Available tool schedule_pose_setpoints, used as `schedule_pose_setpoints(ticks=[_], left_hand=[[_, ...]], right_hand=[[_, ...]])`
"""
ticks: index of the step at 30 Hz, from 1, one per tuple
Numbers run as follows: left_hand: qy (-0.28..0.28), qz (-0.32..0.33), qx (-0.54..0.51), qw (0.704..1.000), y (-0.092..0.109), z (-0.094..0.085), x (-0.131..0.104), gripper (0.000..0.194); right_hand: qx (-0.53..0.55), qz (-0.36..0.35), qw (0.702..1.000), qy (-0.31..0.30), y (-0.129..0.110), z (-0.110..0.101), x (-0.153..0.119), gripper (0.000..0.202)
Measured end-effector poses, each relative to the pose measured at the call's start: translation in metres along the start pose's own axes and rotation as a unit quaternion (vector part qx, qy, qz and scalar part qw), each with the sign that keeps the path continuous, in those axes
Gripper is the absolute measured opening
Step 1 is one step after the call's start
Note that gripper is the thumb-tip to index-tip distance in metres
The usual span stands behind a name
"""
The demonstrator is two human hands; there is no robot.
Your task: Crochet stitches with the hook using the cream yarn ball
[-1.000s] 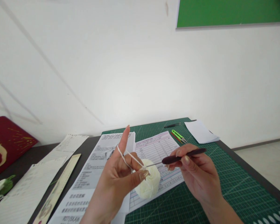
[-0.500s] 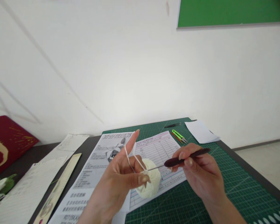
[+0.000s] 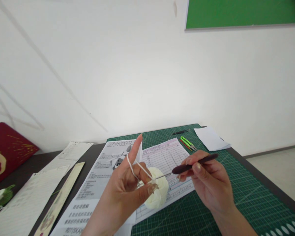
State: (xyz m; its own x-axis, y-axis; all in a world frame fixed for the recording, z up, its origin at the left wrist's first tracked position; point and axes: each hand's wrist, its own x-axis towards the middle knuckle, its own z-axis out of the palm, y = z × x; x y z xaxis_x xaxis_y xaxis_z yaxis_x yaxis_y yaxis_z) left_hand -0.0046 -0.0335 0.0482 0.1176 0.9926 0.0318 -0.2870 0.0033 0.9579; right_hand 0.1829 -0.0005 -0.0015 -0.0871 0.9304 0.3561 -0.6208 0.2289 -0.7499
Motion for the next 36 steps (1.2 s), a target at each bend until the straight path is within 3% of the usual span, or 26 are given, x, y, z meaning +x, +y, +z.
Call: schedule_pose_setpoints(ticks=[10,17,22,36], left_hand=[[0.016,0.028,0.004,0.999,0.0,0.004,0.0,0.092],[0.047,0.058,0.03,0.997,-0.001,0.006,0.0,0.095],[0.05,0.068,0.028,0.996,-0.003,0.006,-0.001,0.09],[0.021,0.018,-0.022,0.999,-0.001,0.004,0.001,0.09]], right_hand=[[0.008,0.0,1.0,-0.007,0.001,0.0,0.001,0.007],[0.027,0.055,0.996,0.065,0.002,0.009,-0.001,0.008],[0.03,0.062,0.995,0.074,0.001,0.011,-0.001,0.009],[0.047,0.053,0.996,0.05,0.004,0.009,-0.001,0.007]])
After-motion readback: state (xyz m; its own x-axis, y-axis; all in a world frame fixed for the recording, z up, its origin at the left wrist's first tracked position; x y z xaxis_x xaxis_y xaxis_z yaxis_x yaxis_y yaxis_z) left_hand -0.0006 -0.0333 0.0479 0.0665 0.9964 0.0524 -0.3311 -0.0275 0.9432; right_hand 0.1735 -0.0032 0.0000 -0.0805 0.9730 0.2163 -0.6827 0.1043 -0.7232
